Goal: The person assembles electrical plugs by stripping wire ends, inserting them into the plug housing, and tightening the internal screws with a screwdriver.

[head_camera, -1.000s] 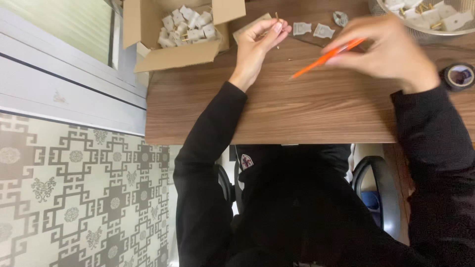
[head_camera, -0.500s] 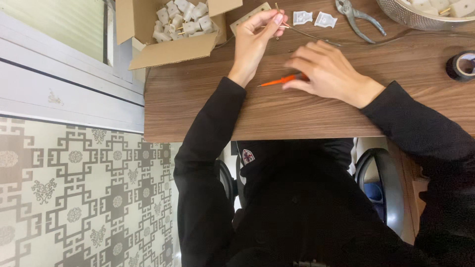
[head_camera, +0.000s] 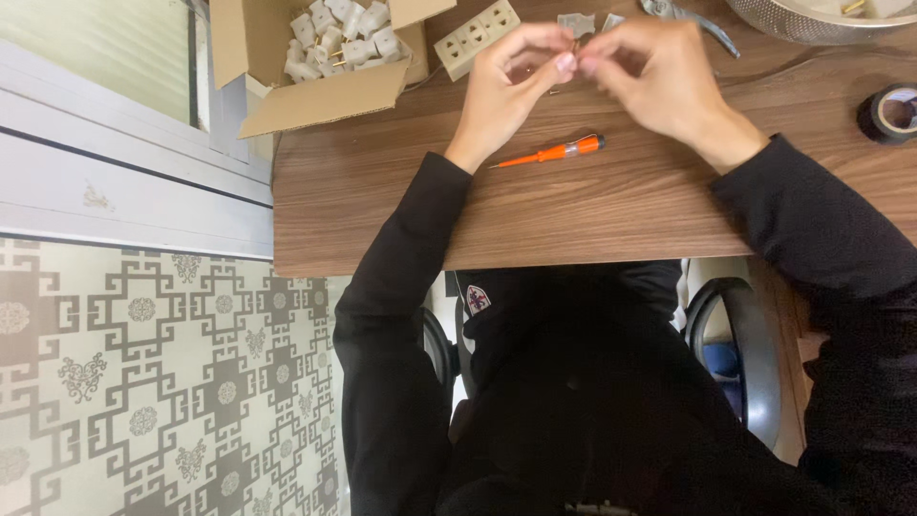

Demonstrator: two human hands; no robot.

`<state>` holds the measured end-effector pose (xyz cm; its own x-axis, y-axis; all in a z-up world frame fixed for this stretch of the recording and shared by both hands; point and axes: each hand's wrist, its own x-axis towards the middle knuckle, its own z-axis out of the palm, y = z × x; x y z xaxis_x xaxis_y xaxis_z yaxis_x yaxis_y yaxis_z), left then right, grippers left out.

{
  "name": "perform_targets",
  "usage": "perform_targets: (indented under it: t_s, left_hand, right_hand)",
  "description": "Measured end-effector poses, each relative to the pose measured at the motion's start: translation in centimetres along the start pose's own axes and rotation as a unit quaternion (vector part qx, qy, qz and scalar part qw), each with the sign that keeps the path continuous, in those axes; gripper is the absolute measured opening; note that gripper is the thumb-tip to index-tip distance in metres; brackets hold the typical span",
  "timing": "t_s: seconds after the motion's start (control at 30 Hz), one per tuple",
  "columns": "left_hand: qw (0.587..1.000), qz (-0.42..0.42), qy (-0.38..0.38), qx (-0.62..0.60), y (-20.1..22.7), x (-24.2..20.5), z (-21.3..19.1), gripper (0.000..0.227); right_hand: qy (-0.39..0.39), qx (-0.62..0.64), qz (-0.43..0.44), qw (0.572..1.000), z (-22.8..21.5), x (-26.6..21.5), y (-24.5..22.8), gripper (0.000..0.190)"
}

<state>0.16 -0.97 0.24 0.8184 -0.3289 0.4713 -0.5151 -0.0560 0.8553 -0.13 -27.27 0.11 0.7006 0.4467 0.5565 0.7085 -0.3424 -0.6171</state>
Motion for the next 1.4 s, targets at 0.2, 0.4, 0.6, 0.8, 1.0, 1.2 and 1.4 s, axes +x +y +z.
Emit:
perform_targets:
  t_s: [0.2,0.4,0.6,0.8,1.0,1.2,1.4]
  left_hand:
    - [0.951,0.039,-0.058,0.3,1.8,-0.8,0.1,0.014]
    - [0.884,0.16,-0.226,0.376,-2.3,-7.0,1.0,0.02]
    - [0.866,0.027,-0.176,0.467,-1.1,-8.2,-5.5,0.02]
    - [0.865,0.098,-0.138,0.473,2.3,-5.8,-4.5,0.037]
    - [0.788,0.178,-0.16,0.567,-0.9,-2.1,0.4,0.019]
    - [0.845,0.172,-0.143,0.485,-2.8,0.6,1.0,0.075]
    - [0.827,0.233,-0.12,0.498,-4.2,5.7,4.0,0.034]
  right_hand:
    - [0.137,0.068,0.24,0.959,-1.0,-0.9,5.5,0.027]
    - [0.172,0.07,0.166,0.968,-1.5,-0.9,5.9,0.013]
    - [0.158,-0.052,0.274,0.947,-1.3,-2.5,10.5,0.035]
    - [0.135,-0.082,0.245,0.957,-2.0,-3.2,11.0,0.029]
    - [0.162,0.015,0.28,0.946,-2.4,-2.0,7.0,0.041]
    - [0.13,-0.055,0.281,0.949,-1.5,-3.2,10.4,0.032]
    - [0.143,-0.049,0.286,0.946,-2.0,-2.6,8.5,0.04]
